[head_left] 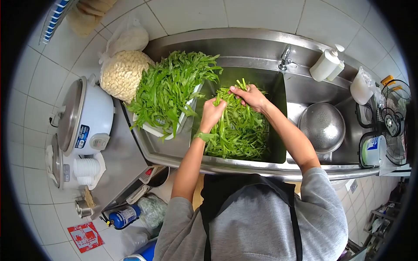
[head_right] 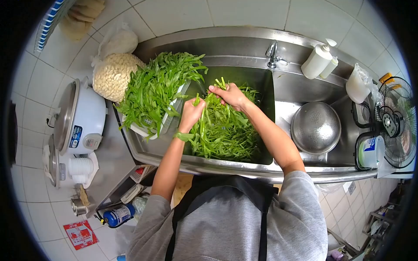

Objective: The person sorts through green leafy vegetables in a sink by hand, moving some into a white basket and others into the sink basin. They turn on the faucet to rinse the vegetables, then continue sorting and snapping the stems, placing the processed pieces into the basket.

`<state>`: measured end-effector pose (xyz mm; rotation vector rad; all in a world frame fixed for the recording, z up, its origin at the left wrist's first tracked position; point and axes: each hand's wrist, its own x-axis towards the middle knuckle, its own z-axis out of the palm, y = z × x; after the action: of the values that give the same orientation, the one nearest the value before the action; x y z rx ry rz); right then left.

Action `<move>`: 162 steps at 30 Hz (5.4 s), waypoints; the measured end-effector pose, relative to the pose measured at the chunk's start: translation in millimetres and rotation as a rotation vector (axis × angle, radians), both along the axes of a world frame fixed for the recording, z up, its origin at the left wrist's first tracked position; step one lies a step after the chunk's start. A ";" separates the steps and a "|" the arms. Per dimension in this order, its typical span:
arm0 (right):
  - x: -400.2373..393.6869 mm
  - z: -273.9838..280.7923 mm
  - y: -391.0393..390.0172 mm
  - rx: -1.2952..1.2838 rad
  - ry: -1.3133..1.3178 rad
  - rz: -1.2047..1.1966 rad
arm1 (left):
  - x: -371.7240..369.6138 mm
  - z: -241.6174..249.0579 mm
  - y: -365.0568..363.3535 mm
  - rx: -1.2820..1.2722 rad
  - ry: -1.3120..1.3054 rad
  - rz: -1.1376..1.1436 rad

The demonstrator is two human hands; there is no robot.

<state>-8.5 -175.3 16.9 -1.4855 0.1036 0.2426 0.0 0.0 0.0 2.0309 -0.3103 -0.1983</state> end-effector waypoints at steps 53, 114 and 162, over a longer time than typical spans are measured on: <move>19.5 -18.6 -12.3 -0.256 0.077 0.003 | 2.0 -4.1 -0.3 0.219 -0.146 -0.145; 1.5 -50.3 -16.5 -0.164 -0.023 -0.585 | -18.0 -42.4 52.0 -0.398 0.142 0.380; 77.2 -128.4 -263.3 -1.618 -0.129 -0.431 | 106.0 -104.1 -226.9 -0.216 0.198 -0.463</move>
<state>68.8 -438.7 -111.5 -2.9967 0.6107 -0.4259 106.0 -226.9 -104.1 1.6867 -0.6459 -0.6213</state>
